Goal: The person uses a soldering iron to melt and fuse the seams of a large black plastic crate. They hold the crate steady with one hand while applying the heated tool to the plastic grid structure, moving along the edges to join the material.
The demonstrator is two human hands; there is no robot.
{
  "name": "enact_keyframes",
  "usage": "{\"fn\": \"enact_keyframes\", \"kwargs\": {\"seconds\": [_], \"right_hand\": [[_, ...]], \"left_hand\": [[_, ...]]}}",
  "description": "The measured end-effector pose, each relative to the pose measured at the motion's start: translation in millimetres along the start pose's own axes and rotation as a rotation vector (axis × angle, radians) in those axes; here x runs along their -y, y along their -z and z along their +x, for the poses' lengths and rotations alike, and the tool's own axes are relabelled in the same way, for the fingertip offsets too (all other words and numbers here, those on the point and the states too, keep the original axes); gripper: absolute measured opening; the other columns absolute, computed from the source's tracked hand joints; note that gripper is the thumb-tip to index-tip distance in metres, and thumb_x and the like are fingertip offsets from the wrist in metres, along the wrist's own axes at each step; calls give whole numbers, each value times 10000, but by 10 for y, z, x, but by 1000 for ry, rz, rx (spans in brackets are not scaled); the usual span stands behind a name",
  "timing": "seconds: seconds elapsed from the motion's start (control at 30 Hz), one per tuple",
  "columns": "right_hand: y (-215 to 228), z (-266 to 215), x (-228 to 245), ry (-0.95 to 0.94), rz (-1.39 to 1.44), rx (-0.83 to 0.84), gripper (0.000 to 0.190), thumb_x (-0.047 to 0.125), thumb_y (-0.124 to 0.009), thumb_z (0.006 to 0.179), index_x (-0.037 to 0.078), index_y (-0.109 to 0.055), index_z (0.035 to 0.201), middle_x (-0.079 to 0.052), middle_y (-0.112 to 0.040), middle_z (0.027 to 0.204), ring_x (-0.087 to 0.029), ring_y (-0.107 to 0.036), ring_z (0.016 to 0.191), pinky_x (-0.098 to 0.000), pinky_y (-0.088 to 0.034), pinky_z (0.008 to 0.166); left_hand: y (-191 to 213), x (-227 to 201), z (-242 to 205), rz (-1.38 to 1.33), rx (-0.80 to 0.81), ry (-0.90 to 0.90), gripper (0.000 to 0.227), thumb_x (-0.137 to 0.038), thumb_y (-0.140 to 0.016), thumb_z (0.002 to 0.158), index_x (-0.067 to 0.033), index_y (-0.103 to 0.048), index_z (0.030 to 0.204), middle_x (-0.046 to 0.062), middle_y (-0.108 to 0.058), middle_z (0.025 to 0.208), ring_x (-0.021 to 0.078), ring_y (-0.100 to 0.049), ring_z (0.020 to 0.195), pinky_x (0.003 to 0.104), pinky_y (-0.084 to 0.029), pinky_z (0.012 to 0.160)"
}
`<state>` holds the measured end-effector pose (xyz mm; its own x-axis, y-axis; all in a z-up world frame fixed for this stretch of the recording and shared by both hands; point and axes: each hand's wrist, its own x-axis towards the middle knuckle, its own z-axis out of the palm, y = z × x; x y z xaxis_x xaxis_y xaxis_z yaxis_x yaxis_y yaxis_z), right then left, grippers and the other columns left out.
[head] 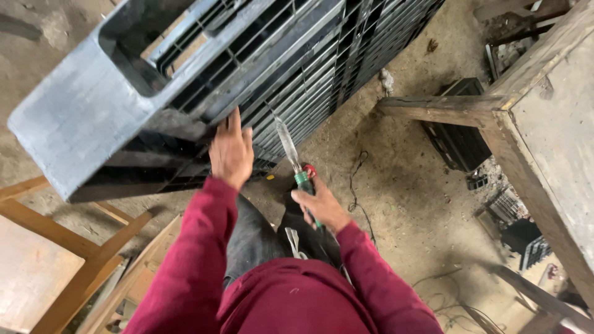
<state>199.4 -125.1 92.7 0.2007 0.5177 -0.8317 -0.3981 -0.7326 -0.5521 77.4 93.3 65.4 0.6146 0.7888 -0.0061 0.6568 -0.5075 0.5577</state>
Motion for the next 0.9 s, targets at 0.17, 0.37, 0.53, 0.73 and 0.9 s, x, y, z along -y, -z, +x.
{"fn": "enact_keyframes", "kwargs": {"seconds": [0.17,0.37,0.53,0.73,0.9], "right_hand": [[-64,-12,-291,-20,567,329,296,277,-603,1040,6,-506,968,-78,-535,616,-181,-494,403,-332,-404,358],[-175,237,-354,-192,1171,546,378,393,-543,1028,48,-550,873,-61,-550,628,-166,-475,406,-305,-401,348],[-325,71,46,-196,1198,387,393,402,-532,1007,21,-554,912,-58,-557,682,-152,-532,507,-276,-434,403],[-457,-115,250,-89,974,154,182,237,-590,981,57,-566,971,-67,-537,772,-137,-526,550,-280,-448,432],[-494,-40,176,-149,1194,201,130,194,-619,993,106,-523,994,-24,-542,827,-86,-486,531,-236,-394,384]], "left_hand": [[-86,-346,-898,-577,-27,190,605,-385,-617,1067,61,-466,1449,269,-608,1343,362,-673,1139,439,-564,951],[-459,-448,-1129,-1540,577,1275,502,-561,-646,929,-80,-654,1073,98,-648,787,240,-662,605,404,-566,583],[-633,-323,-992,-1576,692,1341,419,-527,-695,908,-133,-573,838,39,-551,594,222,-562,446,399,-510,436],[-442,-411,-742,-1630,586,1349,242,-296,-648,972,-58,-688,980,52,-701,807,160,-658,668,307,-579,592],[-452,-444,-669,-1556,563,1173,249,-315,-662,997,-71,-709,977,30,-619,724,112,-532,527,265,-489,455]]}}
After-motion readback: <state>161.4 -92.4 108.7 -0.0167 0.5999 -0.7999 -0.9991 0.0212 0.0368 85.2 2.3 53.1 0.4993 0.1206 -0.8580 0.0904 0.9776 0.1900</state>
